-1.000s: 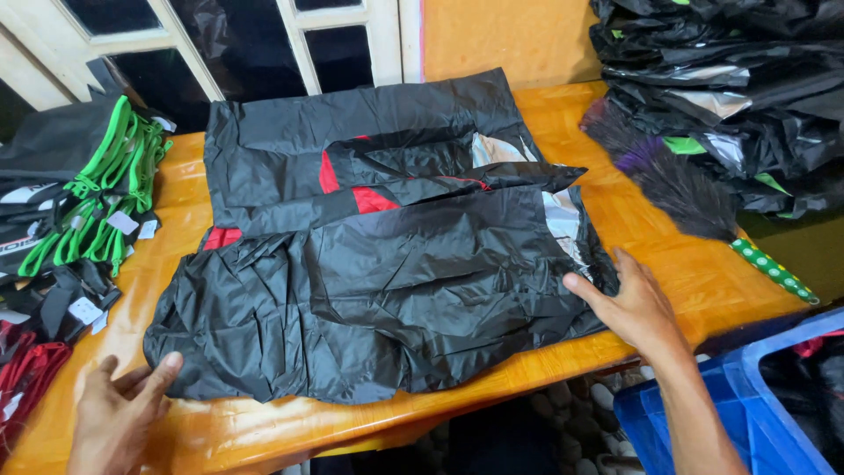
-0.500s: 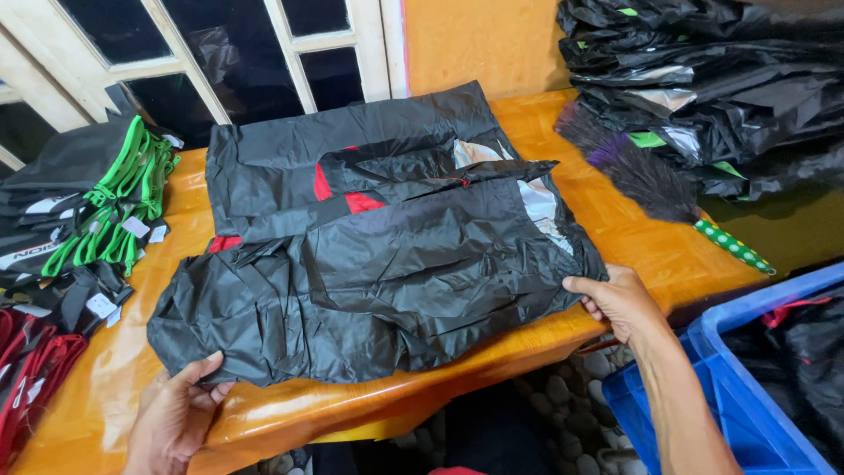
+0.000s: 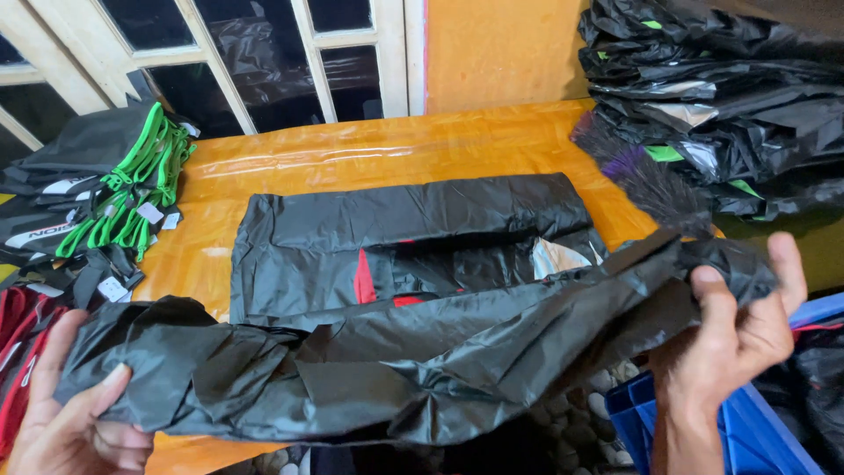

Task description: Dusting, folding, and rolling a black raincoat on a table to prepare it for storage or shipping.

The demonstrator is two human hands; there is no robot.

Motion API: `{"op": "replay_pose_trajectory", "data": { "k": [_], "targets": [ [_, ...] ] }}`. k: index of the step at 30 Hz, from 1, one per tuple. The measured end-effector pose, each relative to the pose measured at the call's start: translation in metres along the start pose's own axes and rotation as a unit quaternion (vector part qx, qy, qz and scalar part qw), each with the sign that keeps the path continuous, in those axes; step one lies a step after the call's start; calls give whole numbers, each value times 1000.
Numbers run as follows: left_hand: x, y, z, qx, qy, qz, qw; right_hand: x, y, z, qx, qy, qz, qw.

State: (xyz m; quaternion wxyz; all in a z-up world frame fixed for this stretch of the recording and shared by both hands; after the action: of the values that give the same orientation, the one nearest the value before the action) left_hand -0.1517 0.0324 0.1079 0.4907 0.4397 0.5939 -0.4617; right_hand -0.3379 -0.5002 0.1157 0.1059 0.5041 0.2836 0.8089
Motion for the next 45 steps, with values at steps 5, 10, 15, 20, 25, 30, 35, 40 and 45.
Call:
{"op": "replay_pose_trajectory", "data": {
  "k": [5,10,15,20,25,30,35,40,45],
  "targets": [
    [-14,63,42,100,-199,-42,974,-23,43,65,97,-99,78,987],
    [-12,161,110,14,-338,-105,935,-125,75,114,107,-59,285,951],
    [75,283,164,14,-290,-87,953,-231,84,131,123,-174,282,936],
    [82,268,180,31,-123,-92,988,-197,68,151,264,-440,204,834],
    [30,263,136,-19,401,68,913,-142,43,165,368,-476,234,764],
    [-86,201,226,165,525,160,819,-119,65,221,461,-519,24,720],
    [-66,218,287,388,536,91,744,-144,55,294,667,-321,36,671],
    [-26,227,296,461,462,84,753,-159,33,305,744,-410,112,515],
    [-13,222,289,476,430,83,763,-175,32,312,752,-382,89,530]
  ]
}}
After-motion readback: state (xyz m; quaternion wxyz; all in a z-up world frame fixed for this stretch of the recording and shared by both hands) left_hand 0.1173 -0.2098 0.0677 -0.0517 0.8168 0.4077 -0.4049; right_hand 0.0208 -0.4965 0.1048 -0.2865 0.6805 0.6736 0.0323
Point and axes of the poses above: each hand's wrist, its own y-axis towards the middle knuckle, its own z-axis out of the palm, x = y × z, the point moved 4 cm from there along y, towards the middle knuckle, and after that the axes turned 2 degrees about x, right-handed, at the moved point
